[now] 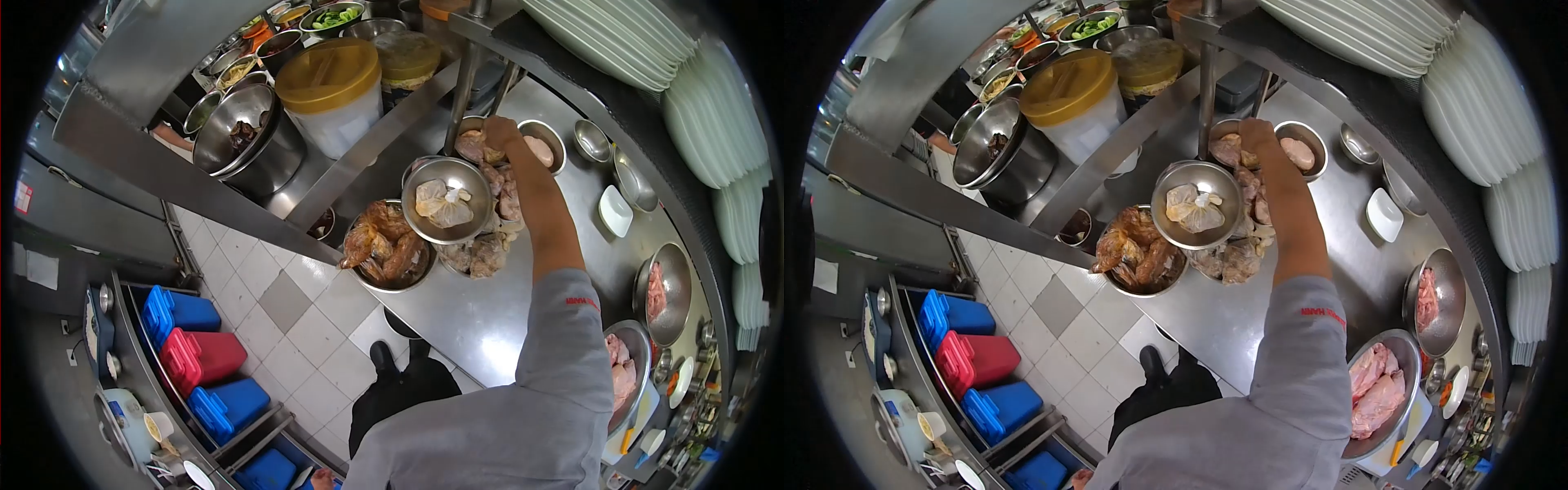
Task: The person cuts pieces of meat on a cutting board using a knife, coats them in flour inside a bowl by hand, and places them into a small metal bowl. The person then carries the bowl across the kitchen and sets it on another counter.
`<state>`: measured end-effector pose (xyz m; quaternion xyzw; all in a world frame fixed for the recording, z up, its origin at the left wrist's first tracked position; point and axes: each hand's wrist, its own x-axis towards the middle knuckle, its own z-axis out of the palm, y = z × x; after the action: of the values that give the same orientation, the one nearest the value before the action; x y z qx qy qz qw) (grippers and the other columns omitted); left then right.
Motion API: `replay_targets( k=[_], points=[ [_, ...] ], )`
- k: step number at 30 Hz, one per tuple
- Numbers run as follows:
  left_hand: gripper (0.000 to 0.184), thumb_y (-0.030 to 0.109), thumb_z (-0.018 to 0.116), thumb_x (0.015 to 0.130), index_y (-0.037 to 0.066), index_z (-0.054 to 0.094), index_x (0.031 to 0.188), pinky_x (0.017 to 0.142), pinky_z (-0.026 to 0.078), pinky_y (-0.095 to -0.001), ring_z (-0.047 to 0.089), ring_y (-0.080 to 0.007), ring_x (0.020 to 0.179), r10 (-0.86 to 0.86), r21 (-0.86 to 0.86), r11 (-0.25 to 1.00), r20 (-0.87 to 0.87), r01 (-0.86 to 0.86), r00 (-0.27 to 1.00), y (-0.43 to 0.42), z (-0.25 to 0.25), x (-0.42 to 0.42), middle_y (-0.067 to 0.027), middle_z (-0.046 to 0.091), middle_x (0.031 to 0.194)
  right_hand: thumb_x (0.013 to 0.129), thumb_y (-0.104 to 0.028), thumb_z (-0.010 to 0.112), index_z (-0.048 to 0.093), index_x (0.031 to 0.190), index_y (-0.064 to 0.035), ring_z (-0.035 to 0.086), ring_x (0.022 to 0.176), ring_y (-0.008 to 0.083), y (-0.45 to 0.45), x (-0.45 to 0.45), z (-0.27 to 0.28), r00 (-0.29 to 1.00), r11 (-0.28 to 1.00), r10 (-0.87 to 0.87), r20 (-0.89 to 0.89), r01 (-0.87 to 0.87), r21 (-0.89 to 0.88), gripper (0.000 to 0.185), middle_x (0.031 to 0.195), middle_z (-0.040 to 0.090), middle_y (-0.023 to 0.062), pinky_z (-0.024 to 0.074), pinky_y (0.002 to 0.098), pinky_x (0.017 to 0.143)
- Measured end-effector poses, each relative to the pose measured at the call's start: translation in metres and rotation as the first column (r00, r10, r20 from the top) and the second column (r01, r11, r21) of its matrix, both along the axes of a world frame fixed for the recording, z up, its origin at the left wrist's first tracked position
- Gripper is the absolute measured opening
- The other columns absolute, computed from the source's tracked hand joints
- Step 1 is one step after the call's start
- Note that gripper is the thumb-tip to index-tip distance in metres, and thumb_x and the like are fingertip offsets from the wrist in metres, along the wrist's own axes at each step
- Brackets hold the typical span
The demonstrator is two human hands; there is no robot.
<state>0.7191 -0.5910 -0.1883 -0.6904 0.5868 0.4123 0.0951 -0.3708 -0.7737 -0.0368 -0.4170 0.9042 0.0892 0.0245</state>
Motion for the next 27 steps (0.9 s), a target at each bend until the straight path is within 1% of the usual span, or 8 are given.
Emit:
replay_targets(
  k=[4, 8, 10, 11, 14, 18, 23, 27],
  points=[
    [0.038, 0.028, 0.068, 0.087, 0.008, 0.059, 0.119, 0.087, 0.048, -0.0494, 0.053, -0.0305, 0.111, -0.085, -0.042, 0.995, 0.016, 0.085, 0.996, 0.009, 0.0, 0.006, -0.016, 0.055, 0.122, 0.079, -0.02, 0.066, 0.069, 0.103, -0.0085, 0.063, 0.105, 0.033, 0.02, -0.001, 0.015, 0.986, 0.974, 0.115, -0.12, -0.136, -0.182, 0.027, 0.112, 0.064, 0.0134, 0.0527, 0.0457, 0.087],
    [0.038, 0.026, 0.068, 0.088, 0.007, 0.059, 0.119, 0.086, 0.048, -0.0478, 0.053, -0.0289, 0.11, -0.453, -0.225, 0.84, 0.211, 0.494, 0.866, 0.01, 0.004, 0.019, -0.016, 0.055, 0.123, 0.078, -0.019, 0.065, 0.065, 0.111, -0.0086, 0.058, 0.113, 0.0335, 0.026, 0.004, 0.022, 0.999, 0.924, 0.032, 0.038, -0.015, -0.382, 0.035, 0.121, 0.06, 0.0139, 0.0451, 0.0506, 0.096],
    [0.033, 0.021, 0.068, 0.089, 0.005, 0.059, 0.117, 0.081, 0.051, -0.0417, 0.057, -0.0264, 0.102, 0.069, 0.024, 0.997, -0.061, -0.068, 0.996, -0.016, 0.002, 0.015, -0.0145, 0.059, 0.117, 0.078, -0.019, 0.065, 0.066, 0.113, -0.0085, 0.058, 0.114, 0.034, 0.024, 0.021, 0.015, 0.978, 0.913, 0.187, 0.094, -0.137, -0.384, 0.036, 0.126, 0.059, 0.0152, 0.0401, 0.0542, 0.1],
    [0.031, 0.018, 0.068, 0.089, 0.003, 0.059, 0.115, 0.079, 0.052, -0.0387, 0.06, -0.0251, 0.098, 0.358, 0.195, 0.924, -0.135, -0.329, 0.924, -0.027, 0.0, 0.012, -0.0137, 0.06, 0.114, 0.078, -0.018, 0.064, 0.066, 0.114, -0.0085, 0.059, 0.114, 0.0342, 0.02, 0.029, 0.012, 0.957, 0.899, 0.264, 0.12, -0.199, -0.39, 0.037, 0.129, 0.059, 0.0158, 0.0376, 0.056, 0.102],
    [0.027, 0.013, 0.068, 0.089, 0.001, 0.06, 0.111, 0.066, 0.05, -0.0304, 0.061, -0.0205, 0.08, 0.309, -0.01, 0.945, -0.293, -0.326, 0.905, -0.028, -0.002, 0.011, -0.0085, 0.066, 0.097, 0.079, -0.019, 0.063, 0.068, 0.113, -0.0071, 0.059, 0.116, 0.0339, 0.0, 0.036, -0.02, 0.973, 0.993, 0.03, 0.231, -0.003, -0.117, 0.036, 0.128, 0.06, 0.0175, 0.0325, 0.0596, 0.105],
    [0.022, 0.013, 0.069, 0.088, 0.001, 0.062, 0.105, 0.06, 0.047, -0.031, 0.057, -0.0175, 0.07, 0.05, -0.069, 0.996, -0.139, -0.06, 0.989, -0.026, 0.025, -0.005, -0.0045, 0.066, 0.083, 0.075, -0.024, 0.064, 0.072, 0.1, -0.0059, 0.063, 0.108, 0.0341, -0.007, 0.02, -0.027, 0.992, 0.979, 0.049, 0.116, -0.025, -0.201, 0.032, 0.109, 0.068, 0.0184, 0.039, 0.0613, 0.096],
    [0.018, 0.014, 0.066, 0.09, 0.0, 0.063, 0.1, 0.057, 0.046, -0.0305, 0.055, -0.0149, 0.069, 0.142, -0.142, 0.972, -0.289, -0.189, 0.947, 0.021, -0.01, 0.023, -0.0041, 0.064, 0.08, 0.081, -0.016, 0.064, 0.07, 0.086, -0.0025, 0.065, 0.092, 0.0286, 0.008, 0.005, -0.003, 0.942, 0.773, 0.189, 0.276, 0.031, -0.633, 0.016, 0.095, 0.071, 0.0155, 0.0498, 0.0348, 0.073],
    [0.02, 0.016, 0.065, 0.091, 0.002, 0.063, 0.105, 0.058, 0.047, -0.0294, 0.056, -0.0141, 0.068, 0.064, -0.01, 0.998, -0.014, -0.065, 0.998, 0.037, -0.016, 0.019, -0.004, 0.064, 0.082, 0.091, -0.015, 0.055, 0.065, 0.103, -0.0053, 0.064, 0.097, 0.0276, 0.031, -0.01, -0.001, 0.562, 0.438, 0.391, 0.729, 0.583, -0.684, 0.019, 0.106, 0.067, 0.0105, 0.0539, 0.0437, 0.079]
  ],
)
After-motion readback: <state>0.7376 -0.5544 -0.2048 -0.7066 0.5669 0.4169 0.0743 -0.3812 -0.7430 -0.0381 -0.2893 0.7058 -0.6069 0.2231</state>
